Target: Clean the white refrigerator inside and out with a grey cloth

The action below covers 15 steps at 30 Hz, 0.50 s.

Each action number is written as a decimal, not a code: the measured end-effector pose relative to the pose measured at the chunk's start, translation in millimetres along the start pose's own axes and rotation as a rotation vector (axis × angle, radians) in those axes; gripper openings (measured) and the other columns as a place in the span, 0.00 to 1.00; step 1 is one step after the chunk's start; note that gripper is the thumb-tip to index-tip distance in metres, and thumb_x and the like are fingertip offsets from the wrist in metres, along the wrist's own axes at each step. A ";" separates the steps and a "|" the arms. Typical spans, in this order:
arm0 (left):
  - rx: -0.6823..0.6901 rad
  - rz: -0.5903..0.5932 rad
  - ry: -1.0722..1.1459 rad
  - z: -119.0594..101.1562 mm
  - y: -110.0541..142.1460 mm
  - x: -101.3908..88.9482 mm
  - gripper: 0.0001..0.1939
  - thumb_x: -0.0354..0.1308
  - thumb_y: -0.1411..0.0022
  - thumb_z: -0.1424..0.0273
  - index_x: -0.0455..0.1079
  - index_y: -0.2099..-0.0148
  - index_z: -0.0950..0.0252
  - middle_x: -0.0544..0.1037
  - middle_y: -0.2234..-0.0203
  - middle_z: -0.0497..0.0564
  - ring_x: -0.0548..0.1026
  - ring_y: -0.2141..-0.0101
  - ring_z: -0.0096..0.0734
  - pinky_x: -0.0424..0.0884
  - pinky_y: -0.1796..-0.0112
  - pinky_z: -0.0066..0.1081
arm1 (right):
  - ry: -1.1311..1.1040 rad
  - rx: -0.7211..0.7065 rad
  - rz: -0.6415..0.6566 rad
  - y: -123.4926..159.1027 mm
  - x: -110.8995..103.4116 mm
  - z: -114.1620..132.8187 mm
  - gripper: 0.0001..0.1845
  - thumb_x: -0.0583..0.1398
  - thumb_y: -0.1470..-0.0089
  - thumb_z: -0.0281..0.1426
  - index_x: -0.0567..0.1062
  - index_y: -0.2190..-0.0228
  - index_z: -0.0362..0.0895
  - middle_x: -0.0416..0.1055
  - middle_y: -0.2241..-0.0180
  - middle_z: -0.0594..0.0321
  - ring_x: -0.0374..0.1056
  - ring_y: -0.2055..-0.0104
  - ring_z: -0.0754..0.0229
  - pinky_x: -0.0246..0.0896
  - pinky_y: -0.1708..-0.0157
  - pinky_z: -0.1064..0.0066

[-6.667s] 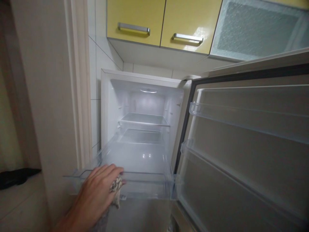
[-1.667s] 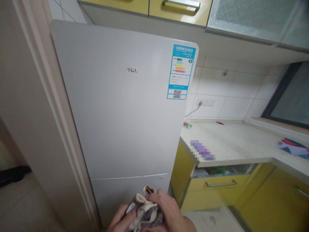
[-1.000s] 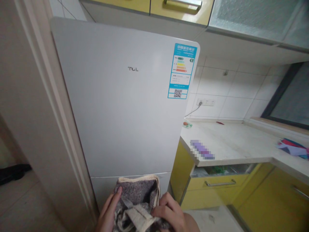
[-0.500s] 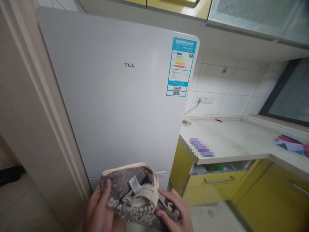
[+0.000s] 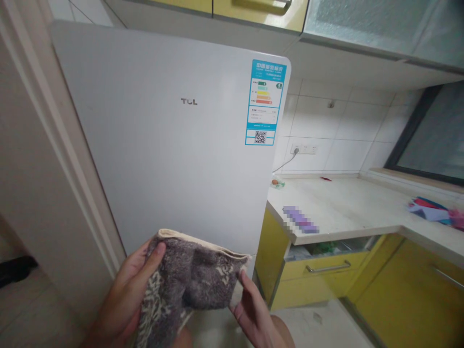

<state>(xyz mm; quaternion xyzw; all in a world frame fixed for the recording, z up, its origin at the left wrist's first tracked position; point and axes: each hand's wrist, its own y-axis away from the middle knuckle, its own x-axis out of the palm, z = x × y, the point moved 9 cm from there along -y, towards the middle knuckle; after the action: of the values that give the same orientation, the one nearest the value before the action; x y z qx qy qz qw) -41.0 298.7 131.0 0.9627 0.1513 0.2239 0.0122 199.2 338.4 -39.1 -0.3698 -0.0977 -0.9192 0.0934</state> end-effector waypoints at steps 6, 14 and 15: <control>0.057 -0.168 -0.096 -16.5 -16.1 -66.6 0.33 0.86 0.66 0.63 0.83 0.54 0.58 0.89 0.55 0.52 0.83 0.44 0.63 0.87 0.53 0.41 | 0.243 -0.187 -0.191 3.7 -29.9 76.0 0.38 0.80 0.58 0.56 0.86 0.55 0.42 0.84 0.53 0.51 0.77 0.46 0.45 0.69 0.38 0.56; 0.083 -0.255 -0.118 -21.7 -23.7 -82.7 0.22 0.80 0.54 0.67 0.80 0.56 0.64 0.89 0.61 0.52 0.86 0.53 0.44 0.83 0.58 0.27 | 0.581 -0.383 -0.106 19.3 9.5 141.9 0.31 0.75 0.47 0.56 0.86 0.55 0.43 0.83 0.56 0.54 0.75 0.53 0.49 0.68 0.49 0.64; 0.111 -0.281 -0.153 -24.5 -25.5 -86.8 0.21 0.79 0.52 0.67 0.80 0.56 0.65 0.88 0.62 0.51 0.86 0.55 0.42 0.81 0.59 0.25 | 0.596 -0.403 -0.115 19.5 10.0 146.0 0.31 0.75 0.46 0.56 0.86 0.56 0.42 0.83 0.57 0.54 0.75 0.53 0.49 0.68 0.50 0.65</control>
<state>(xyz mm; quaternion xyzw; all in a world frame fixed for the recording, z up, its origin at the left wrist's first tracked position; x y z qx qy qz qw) -133.0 296.2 113.6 0.9455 0.2952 0.1372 0.0014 293.5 355.0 73.3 -0.0904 0.0963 -0.9912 -0.0088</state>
